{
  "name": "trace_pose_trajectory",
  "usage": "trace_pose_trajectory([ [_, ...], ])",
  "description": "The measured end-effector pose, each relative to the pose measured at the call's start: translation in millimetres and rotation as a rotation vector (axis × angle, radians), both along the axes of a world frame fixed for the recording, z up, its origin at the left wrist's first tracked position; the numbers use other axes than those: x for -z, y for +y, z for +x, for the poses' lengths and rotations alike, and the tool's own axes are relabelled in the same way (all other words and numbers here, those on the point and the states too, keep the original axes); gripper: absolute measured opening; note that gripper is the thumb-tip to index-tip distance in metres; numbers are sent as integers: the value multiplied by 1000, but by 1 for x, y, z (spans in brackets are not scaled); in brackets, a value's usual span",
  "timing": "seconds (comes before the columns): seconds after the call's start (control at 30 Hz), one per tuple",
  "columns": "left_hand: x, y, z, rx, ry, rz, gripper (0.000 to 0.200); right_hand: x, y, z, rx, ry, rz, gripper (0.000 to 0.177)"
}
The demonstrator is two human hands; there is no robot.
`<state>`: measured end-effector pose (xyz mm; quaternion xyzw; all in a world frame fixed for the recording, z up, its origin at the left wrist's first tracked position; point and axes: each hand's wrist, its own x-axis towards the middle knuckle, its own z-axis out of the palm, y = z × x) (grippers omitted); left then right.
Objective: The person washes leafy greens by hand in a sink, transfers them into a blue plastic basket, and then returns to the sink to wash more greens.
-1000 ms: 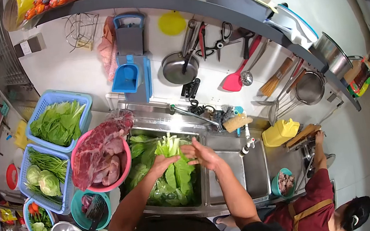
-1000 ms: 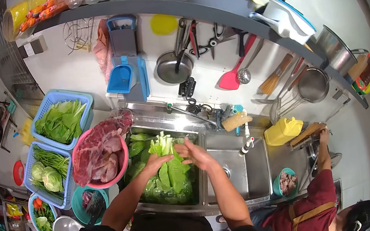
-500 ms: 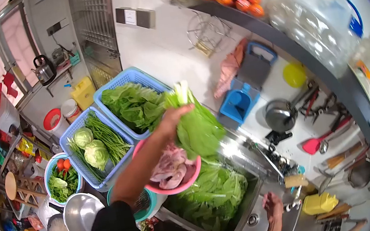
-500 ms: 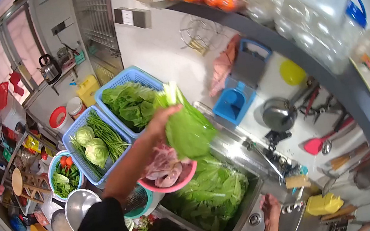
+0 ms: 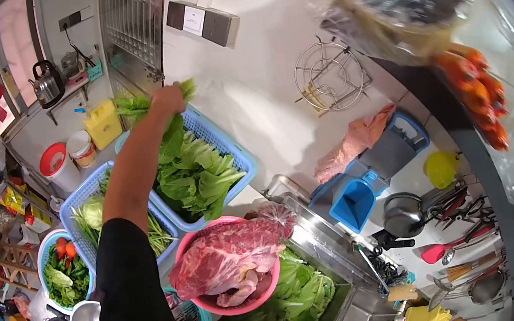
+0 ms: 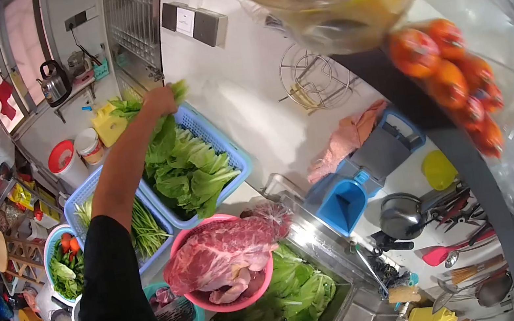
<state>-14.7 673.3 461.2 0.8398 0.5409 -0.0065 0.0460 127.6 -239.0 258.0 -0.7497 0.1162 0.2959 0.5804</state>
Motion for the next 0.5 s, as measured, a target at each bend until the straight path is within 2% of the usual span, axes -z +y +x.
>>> trace_pose_trajectory([
  [0.03, 32, 16, 7, -14, 0, -4, 88, -6, 5, -2, -25, 30, -89, 50],
  [0.1, 89, 27, 8, -2, 52, -18, 105, -8, 8, -7, -98, 20, -81, 52],
  [0.13, 105, 13, 2, 24, 104, -31, 114, -5, 10, -8, -138, 13, -75, 54],
  [0.17, 113, 0, -3, -45, 101, -117, 121, 7, 2, -11, -166, -42, 28, 59],
  [0.2, 119, -9, -7, -110, 104, -203, 128, 13, -2, -15, -204, -63, 15, 61],
  [0.27, 136, -6, -15, -146, 35, -173, 123, 16, -6, -22, -284, -100, -14, 66],
  [0.3, 142, -4, -19, -164, 2, -159, 121, 18, -5, -18, -268, 21, -79, 87],
  [0.4, 133, -14, -32, -158, -121, -28, 111, 29, -17, -26, -378, -17, 33, 115],
  [0.5, 105, -28, -45, -124, -13, -107, 103, 29, -13, -27, -438, -50, 103, 132],
])
